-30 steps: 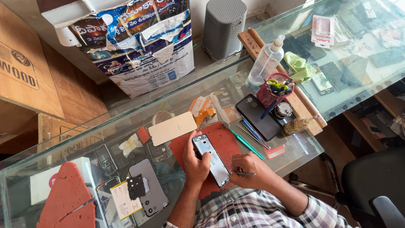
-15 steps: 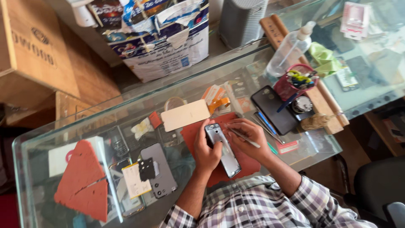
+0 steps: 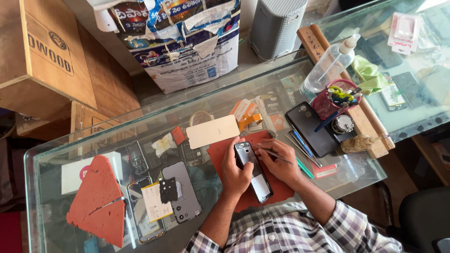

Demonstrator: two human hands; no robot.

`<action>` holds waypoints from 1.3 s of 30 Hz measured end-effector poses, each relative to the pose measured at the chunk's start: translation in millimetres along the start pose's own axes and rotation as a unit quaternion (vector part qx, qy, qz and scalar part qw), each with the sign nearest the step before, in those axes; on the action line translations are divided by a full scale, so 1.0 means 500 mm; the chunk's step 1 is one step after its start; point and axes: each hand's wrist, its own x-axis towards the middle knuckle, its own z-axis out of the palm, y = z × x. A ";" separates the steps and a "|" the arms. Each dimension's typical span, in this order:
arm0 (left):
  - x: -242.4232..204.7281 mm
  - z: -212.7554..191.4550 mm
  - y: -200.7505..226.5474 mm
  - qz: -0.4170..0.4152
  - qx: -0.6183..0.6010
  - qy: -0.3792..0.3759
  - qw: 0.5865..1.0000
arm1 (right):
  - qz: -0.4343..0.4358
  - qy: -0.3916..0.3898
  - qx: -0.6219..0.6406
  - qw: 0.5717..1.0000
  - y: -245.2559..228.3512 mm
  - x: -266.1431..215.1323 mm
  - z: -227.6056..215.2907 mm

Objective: The person disassembles a smartphone by prying the screen away from the chassis using a metal tool and cleaning the internal edges with a brush.

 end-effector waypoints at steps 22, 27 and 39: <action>0.002 0.001 0.000 0.011 0.000 0.008 1.000 | 0.026 0.011 -0.059 0.998 -0.039 0.006 0.000; 0.001 0.004 0.000 0.017 -0.001 0.021 1.000 | 0.039 -0.002 -0.052 0.998 -0.029 0.001 -0.005; -0.001 0.001 -0.003 0.010 -0.017 -0.002 1.000 | -0.013 0.007 -0.083 0.996 -0.014 -0.002 0.001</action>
